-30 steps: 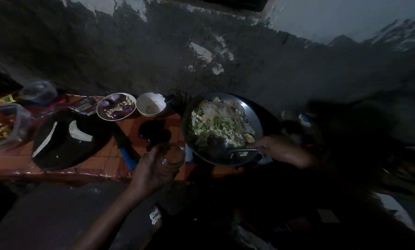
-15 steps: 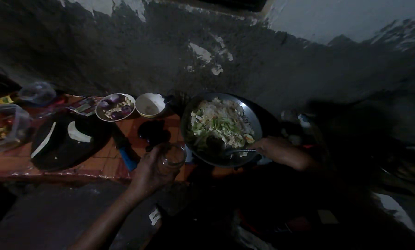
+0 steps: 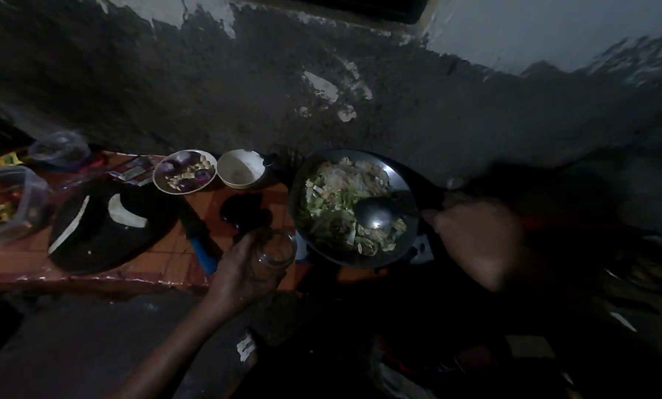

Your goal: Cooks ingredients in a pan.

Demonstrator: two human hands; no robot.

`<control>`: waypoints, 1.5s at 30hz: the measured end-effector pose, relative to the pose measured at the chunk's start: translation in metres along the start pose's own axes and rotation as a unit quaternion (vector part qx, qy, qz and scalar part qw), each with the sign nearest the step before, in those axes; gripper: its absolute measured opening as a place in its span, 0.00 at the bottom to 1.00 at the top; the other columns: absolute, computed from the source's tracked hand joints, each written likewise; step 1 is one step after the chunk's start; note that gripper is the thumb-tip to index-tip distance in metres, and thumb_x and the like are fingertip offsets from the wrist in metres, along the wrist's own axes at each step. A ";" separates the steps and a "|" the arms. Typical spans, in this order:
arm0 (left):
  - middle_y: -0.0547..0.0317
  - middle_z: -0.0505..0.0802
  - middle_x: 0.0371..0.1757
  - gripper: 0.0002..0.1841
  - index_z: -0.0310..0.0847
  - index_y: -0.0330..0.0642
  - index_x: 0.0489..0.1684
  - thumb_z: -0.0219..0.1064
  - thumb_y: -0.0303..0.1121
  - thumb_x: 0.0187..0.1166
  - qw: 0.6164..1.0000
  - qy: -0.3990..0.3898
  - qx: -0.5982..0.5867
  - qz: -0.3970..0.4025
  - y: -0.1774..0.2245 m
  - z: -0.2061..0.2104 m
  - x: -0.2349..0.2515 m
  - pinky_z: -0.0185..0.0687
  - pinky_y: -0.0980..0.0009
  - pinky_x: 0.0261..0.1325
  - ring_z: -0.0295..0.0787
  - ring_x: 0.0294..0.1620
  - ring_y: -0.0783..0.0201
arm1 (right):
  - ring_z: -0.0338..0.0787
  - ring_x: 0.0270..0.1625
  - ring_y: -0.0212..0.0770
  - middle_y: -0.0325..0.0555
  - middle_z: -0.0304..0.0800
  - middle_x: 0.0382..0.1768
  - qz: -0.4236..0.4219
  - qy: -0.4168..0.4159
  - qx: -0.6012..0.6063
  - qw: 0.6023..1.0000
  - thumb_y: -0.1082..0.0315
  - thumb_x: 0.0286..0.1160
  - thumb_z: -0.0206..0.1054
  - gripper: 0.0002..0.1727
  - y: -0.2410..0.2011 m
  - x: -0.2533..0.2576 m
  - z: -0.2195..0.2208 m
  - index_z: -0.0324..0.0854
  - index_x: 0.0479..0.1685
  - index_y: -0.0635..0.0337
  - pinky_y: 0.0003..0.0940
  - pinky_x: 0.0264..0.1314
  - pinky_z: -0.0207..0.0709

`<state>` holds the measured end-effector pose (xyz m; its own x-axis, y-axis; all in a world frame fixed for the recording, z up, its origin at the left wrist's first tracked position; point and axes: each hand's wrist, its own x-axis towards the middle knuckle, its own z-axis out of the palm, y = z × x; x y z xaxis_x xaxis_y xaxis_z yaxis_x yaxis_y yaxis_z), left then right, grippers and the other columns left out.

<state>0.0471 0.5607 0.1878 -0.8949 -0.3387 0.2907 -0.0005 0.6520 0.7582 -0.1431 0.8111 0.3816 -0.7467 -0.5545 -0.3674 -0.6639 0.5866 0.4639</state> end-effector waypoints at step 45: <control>0.45 0.91 0.63 0.41 0.74 0.30 0.74 0.79 0.49 0.62 1.000 -0.001 0.011 0.002 -0.001 0.008 0.001 0.78 0.45 0.70 0.87 0.66 0.51 | 0.90 0.60 0.62 0.56 0.92 0.56 -0.119 -0.054 0.156 0.979 0.73 0.85 0.59 0.19 -0.022 0.065 0.067 0.87 0.68 0.48 0.62 0.61 0.80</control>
<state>0.0430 0.5652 0.1832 -0.8960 -0.3345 0.2920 -0.0066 0.6675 0.7446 -0.1798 0.8019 0.2934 -0.5588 -0.6408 -0.5264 -0.7867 0.6105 0.0919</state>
